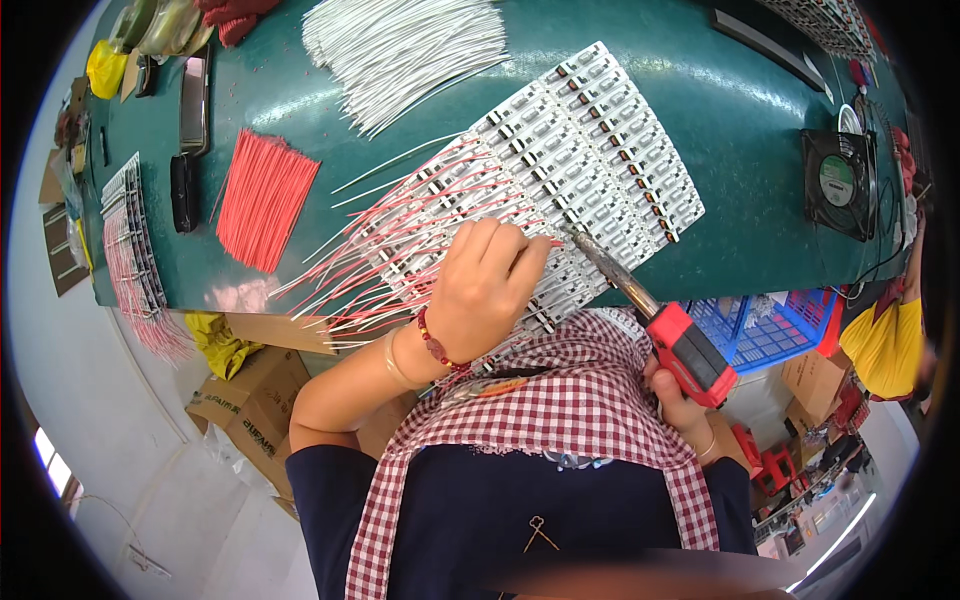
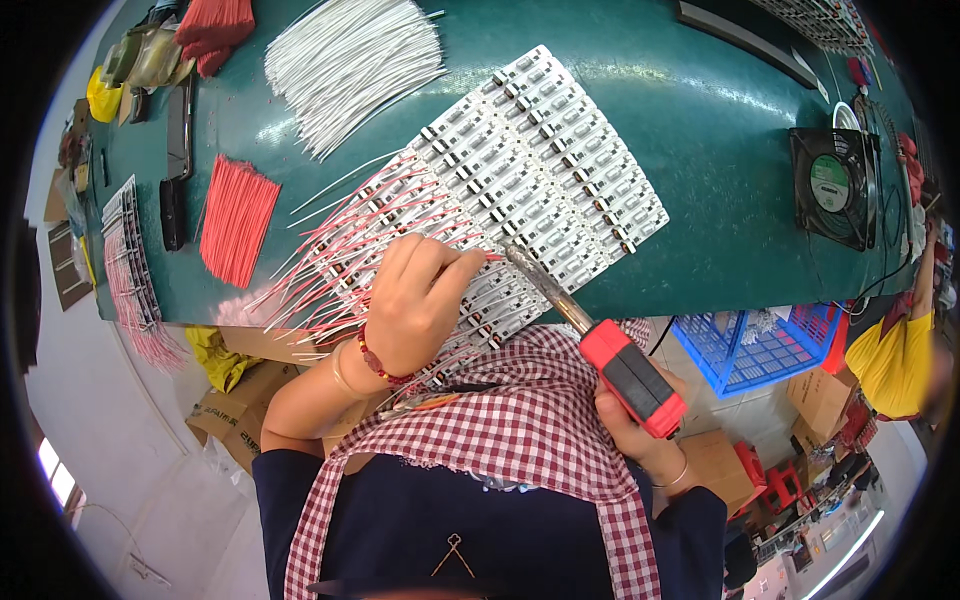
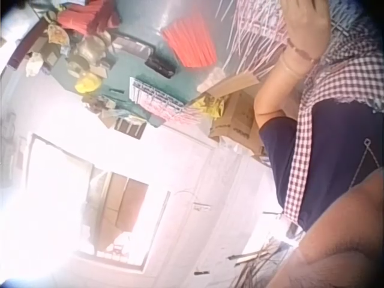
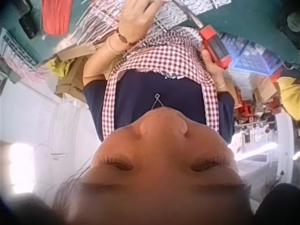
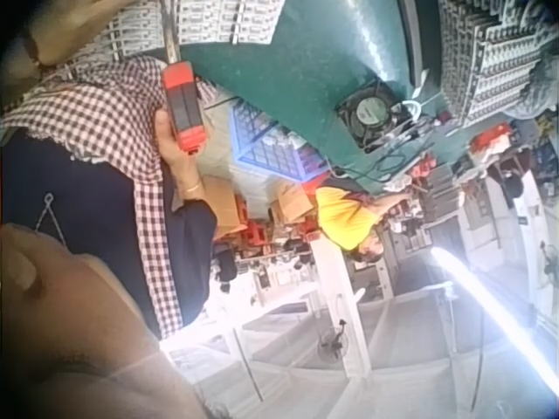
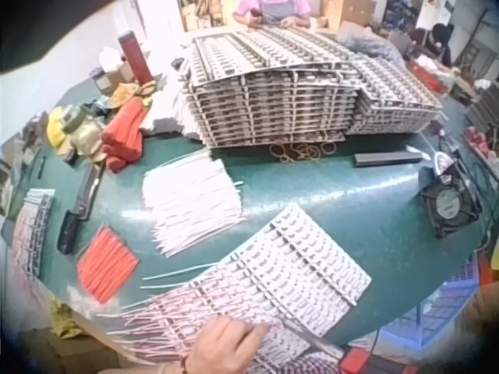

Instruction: The person solders red wires and white wires to a strip of electronic components on a circuit board using a soldering iron.

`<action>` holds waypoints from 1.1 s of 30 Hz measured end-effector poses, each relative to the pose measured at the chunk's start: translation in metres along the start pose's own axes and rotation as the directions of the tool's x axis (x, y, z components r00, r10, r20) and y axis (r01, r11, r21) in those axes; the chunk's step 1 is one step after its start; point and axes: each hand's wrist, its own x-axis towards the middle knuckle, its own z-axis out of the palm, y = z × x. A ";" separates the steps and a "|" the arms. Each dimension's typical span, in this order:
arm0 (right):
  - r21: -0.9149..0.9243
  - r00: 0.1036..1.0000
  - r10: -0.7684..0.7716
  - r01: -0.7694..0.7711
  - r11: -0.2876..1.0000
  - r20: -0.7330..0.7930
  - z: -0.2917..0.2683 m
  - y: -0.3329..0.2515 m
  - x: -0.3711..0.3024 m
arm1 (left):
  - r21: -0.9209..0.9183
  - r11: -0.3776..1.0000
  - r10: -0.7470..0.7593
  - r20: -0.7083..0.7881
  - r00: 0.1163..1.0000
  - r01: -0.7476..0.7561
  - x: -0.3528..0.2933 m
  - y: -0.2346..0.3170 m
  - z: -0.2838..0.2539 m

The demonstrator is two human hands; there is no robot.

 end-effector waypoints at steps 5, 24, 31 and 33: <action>0.042 0.999 -0.016 0.017 0.999 -0.028 0.003 -0.002 0.003 | 0.003 0.999 -0.034 0.037 0.999 0.034 0.004 0.003 0.002; 0.046 1.000 -0.015 0.016 0.999 -0.023 -0.001 0.000 -0.004 | 0.026 0.994 -0.106 0.001 0.994 0.105 0.009 0.008 0.005; 0.069 1.000 -0.005 0.007 0.998 -0.027 -0.002 0.002 -0.006 | 0.042 0.994 -0.103 -0.018 0.995 0.103 0.007 0.008 0.005; 0.044 1.000 -0.021 0.022 0.999 -0.019 -0.002 0.002 -0.006 | 0.040 0.994 -0.098 -0.028 0.995 0.099 0.006 0.009 0.005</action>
